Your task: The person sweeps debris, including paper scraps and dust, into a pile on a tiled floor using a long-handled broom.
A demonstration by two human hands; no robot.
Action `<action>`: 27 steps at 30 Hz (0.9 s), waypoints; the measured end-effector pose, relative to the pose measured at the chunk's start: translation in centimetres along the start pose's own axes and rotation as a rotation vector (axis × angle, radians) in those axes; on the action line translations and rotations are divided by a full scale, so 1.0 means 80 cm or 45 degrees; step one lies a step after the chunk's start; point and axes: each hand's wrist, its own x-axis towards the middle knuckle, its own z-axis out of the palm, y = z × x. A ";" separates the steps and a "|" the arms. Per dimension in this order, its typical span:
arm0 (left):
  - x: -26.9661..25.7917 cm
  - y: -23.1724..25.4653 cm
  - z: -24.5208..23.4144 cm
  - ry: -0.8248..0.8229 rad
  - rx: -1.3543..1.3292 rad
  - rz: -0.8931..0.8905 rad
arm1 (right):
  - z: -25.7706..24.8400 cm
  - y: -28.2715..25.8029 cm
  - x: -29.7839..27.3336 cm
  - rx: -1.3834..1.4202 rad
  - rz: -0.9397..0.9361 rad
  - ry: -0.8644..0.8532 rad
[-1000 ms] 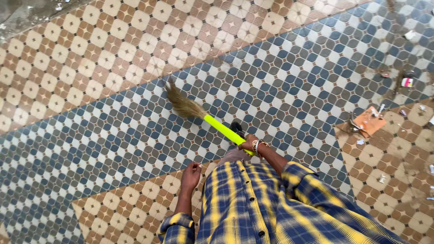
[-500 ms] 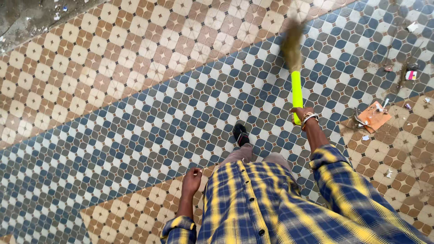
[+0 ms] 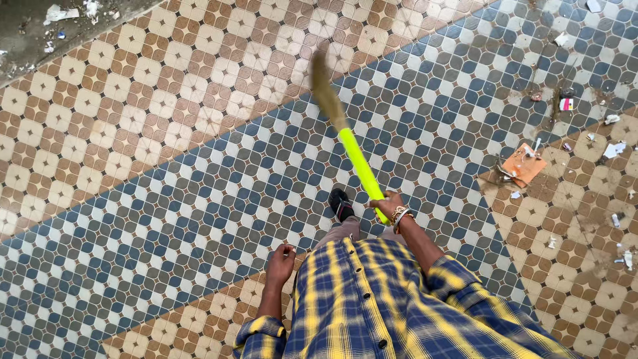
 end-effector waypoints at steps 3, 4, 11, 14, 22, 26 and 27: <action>0.004 -0.001 -0.006 -0.048 -0.070 -0.064 | 0.006 -0.001 0.000 -0.016 0.157 -0.112; 0.006 -0.001 -0.008 -0.021 -0.086 -0.007 | 0.004 0.003 0.002 -0.012 0.158 -0.111; -0.001 -0.015 -0.016 -0.024 -0.028 -0.067 | -0.094 0.000 0.036 0.408 0.311 0.027; -0.007 -0.017 -0.019 -0.026 -0.039 -0.083 | -0.150 -0.041 0.056 0.487 0.324 0.062; -0.012 -0.016 -0.024 0.071 -0.123 -0.085 | -0.158 -0.095 0.057 0.581 0.004 0.412; -0.017 -0.009 -0.021 0.078 -0.086 -0.021 | -0.138 -0.047 0.011 0.204 -0.291 0.447; -0.020 -0.009 -0.020 0.078 -0.089 -0.025 | -0.133 -0.035 0.000 0.124 -0.344 0.419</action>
